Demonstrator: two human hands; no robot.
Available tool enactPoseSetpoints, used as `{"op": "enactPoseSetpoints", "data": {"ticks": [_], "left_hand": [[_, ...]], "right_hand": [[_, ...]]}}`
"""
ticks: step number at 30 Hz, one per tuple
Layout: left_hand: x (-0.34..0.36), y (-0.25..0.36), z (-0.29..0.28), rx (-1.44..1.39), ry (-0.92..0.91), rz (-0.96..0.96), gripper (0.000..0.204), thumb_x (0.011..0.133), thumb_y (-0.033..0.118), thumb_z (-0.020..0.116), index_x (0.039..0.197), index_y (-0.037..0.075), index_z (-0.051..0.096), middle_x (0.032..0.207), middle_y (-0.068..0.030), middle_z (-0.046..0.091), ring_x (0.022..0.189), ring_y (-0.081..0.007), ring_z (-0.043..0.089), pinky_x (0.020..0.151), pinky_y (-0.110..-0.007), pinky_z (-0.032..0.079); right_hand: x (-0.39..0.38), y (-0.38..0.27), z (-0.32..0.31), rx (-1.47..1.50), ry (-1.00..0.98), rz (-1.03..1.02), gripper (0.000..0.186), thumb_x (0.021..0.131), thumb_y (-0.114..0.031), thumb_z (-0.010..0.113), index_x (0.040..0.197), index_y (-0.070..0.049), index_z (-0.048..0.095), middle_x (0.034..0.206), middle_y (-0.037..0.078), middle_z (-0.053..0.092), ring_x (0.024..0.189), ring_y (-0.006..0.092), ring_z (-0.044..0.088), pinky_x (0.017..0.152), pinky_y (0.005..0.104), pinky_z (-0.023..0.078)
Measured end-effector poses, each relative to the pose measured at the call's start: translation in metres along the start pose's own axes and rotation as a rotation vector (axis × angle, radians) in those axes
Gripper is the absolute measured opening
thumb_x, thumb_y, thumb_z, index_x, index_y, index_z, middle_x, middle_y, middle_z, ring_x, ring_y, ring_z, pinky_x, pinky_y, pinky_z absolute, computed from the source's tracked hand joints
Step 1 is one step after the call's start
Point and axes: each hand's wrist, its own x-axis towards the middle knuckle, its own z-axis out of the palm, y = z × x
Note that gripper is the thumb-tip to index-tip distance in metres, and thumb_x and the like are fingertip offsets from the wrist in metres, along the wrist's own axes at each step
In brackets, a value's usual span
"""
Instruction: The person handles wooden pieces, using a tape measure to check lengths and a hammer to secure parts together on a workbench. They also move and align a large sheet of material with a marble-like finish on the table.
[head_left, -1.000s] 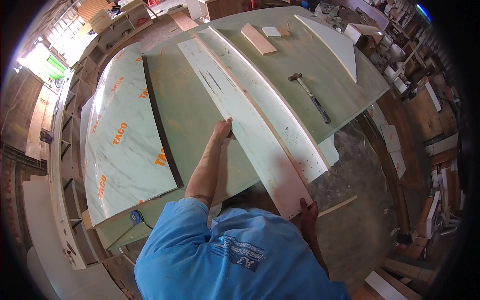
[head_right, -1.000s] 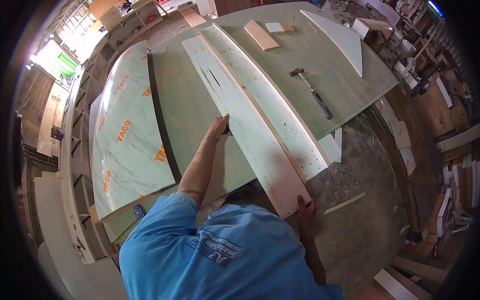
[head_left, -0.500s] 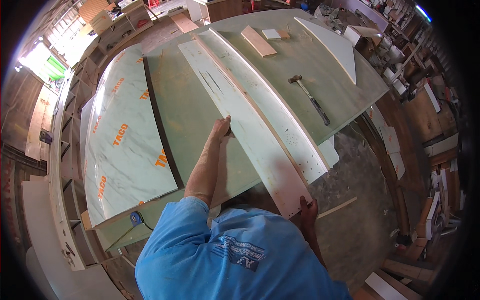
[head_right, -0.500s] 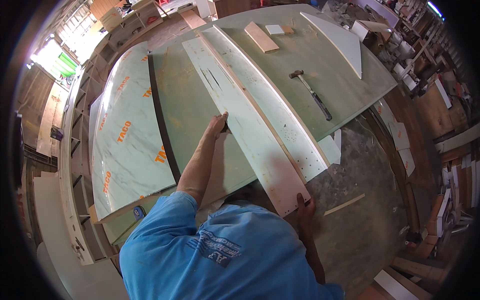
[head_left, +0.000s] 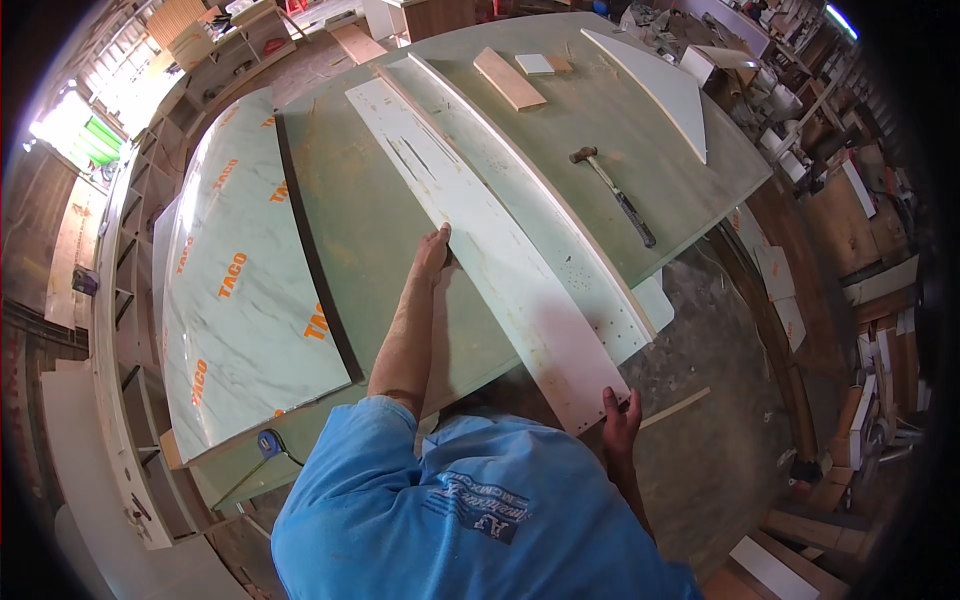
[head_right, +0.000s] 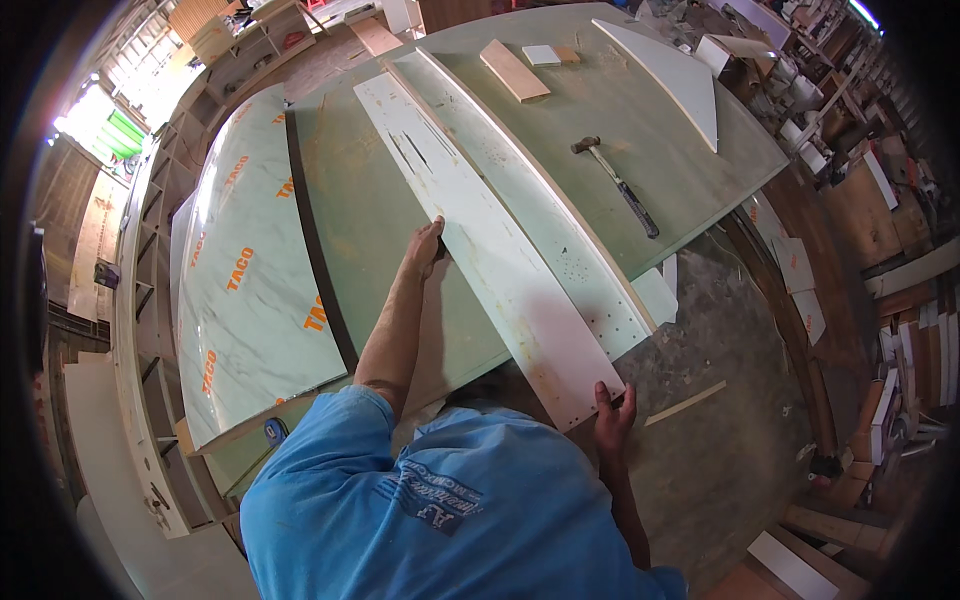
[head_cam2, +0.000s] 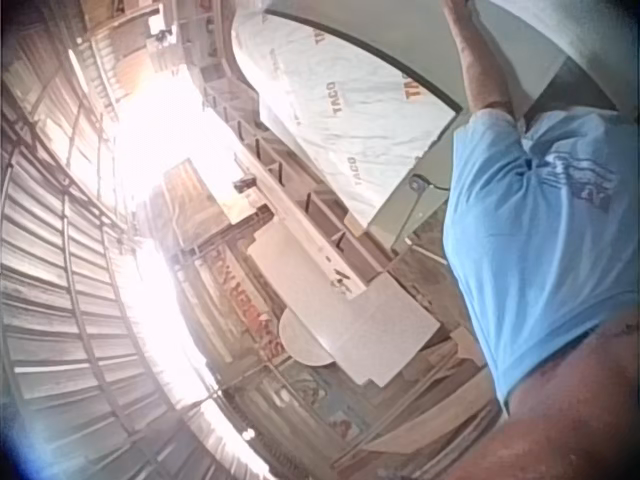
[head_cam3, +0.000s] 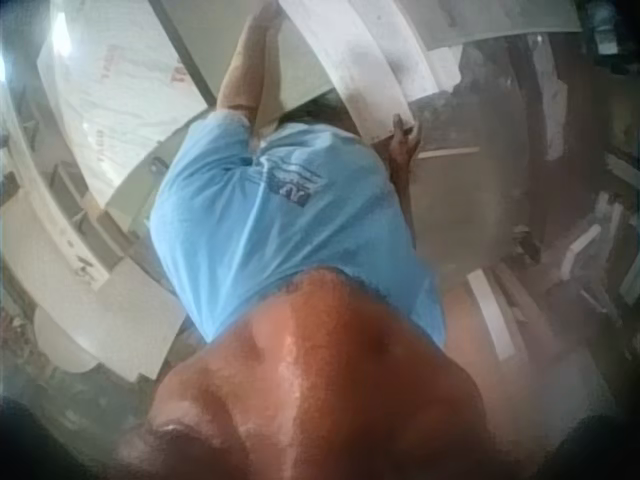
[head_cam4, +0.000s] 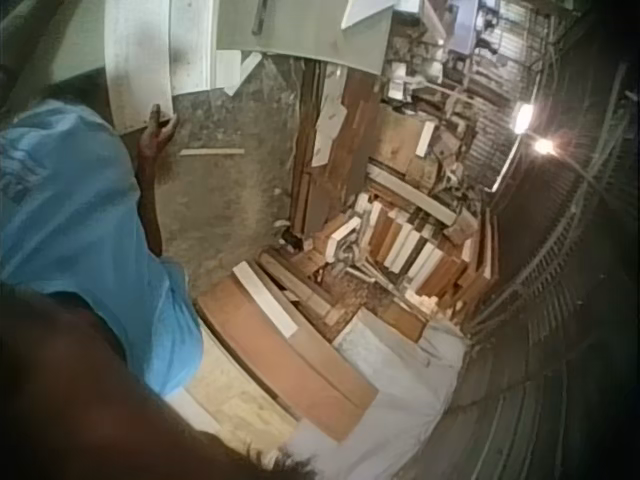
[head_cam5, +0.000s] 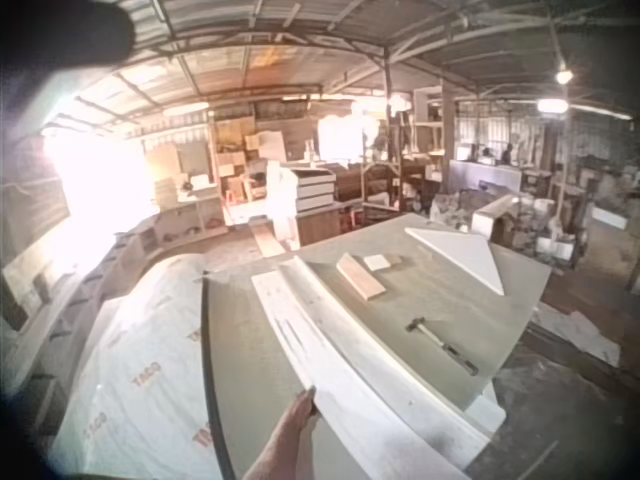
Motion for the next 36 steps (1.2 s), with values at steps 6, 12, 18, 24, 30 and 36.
{"op": "enactPoseSetpoints", "data": {"ticks": [6, 12, 18, 24, 30, 36], "left_hand": [[-0.003, 0.001, 0.0, 0.029, 0.116, 0.009, 0.043, 0.101, 0.032, 0.049, 0.107, -0.008, 0.063, 0.089, -0.0117, 0.068, 0.073, -0.0181, 0.063, 0.066, -0.03, 0.051], [-0.013, 0.01, -0.008, 0.047, 0.135, 0.014, 0.041, 0.1, 0.035, 0.053, 0.1, -0.004, 0.064, 0.072, -0.0032, 0.061, 0.056, -0.0117, 0.053, 0.052, -0.028, 0.044], [-0.022, 0.008, -0.003, 0.061, 0.142, 0.053, 0.039, 0.101, 0.031, 0.049, 0.095, -0.005, 0.063, 0.073, -0.0076, 0.063, 0.057, -0.0154, 0.059, 0.053, -0.03, 0.049], [-0.001, -0.034, -0.022, -0.016, 0.063, -0.054, 0.041, 0.101, 0.034, 0.05, 0.085, -0.002, 0.063, 0.068, -0.0063, 0.06, 0.053, -0.0148, 0.055, 0.049, -0.032, 0.045], [-0.011, -0.004, -0.006, 1.187, 0.321, -0.17, 0.053, 0.091, 0.05, 0.057, 0.1, -0.001, 0.068, 0.101, -0.0203, 0.07, 0.098, -0.0333, 0.067, 0.086, -0.042, 0.053], [-0.045, 0.003, 0.008, 1.17, 0.268, -0.211, 0.058, 0.085, 0.054, 0.062, 0.107, 0.002, 0.069, 0.114, -0.0202, 0.067, 0.112, -0.0342, 0.062, 0.096, -0.042, 0.048]], "right_hand": [[0.004, 0.012, 0.006, -0.008, -0.089, 0.109, 0.069, 0.086, -0.043, 0.073, 0.124, 0.01, 0.05, 0.119, 0.024, 0.059, 0.113, 0.0328, 0.055, 0.097, 0.0408, 0.042], [-0.003, 0.005, 0.024, 0.013, -0.103, 0.034, 0.041, 0.088, -0.032, 0.072, 0.106, 0.002, 0.057, 0.096, 0.012, 0.065, 0.089, 0.0191, 0.06, 0.078, 0.0358, 0.048], [-0.005, 0.001, 0.019, 0.096, -0.137, 0.105, 0.048, 0.086, -0.036, 0.075, 0.107, 0.003, 0.057, 0.1, 0.015, 0.064, 0.092, 0.0239, 0.06, 0.082, 0.038, 0.048], [-0.008, 0.01, 0.013, -0.004, -0.105, 0.034, 0.047, 0.087, -0.034, 0.074, 0.11, 0.003, 0.055, 0.097, 0.013, 0.064, 0.089, 0.021, 0.06, 0.08, 0.0357, 0.049], [-0.024, 0.013, 0.024, 0.175, -0.142, 0.162, 0.052, 0.085, -0.035, 0.075, 0.111, 0.005, 0.054, 0.098, 0.015, 0.064, 0.089, 0.0228, 0.061, 0.079, 0.0372, 0.049], [-0.028, 0.038, 0.027, 0.034, -0.078, 0.215, 0.045, 0.086, -0.027, 0.074, 0.111, 0.005, 0.055, 0.101, 0.014, 0.065, 0.092, 0.0219, 0.062, 0.08, 0.0375, 0.05]]}}
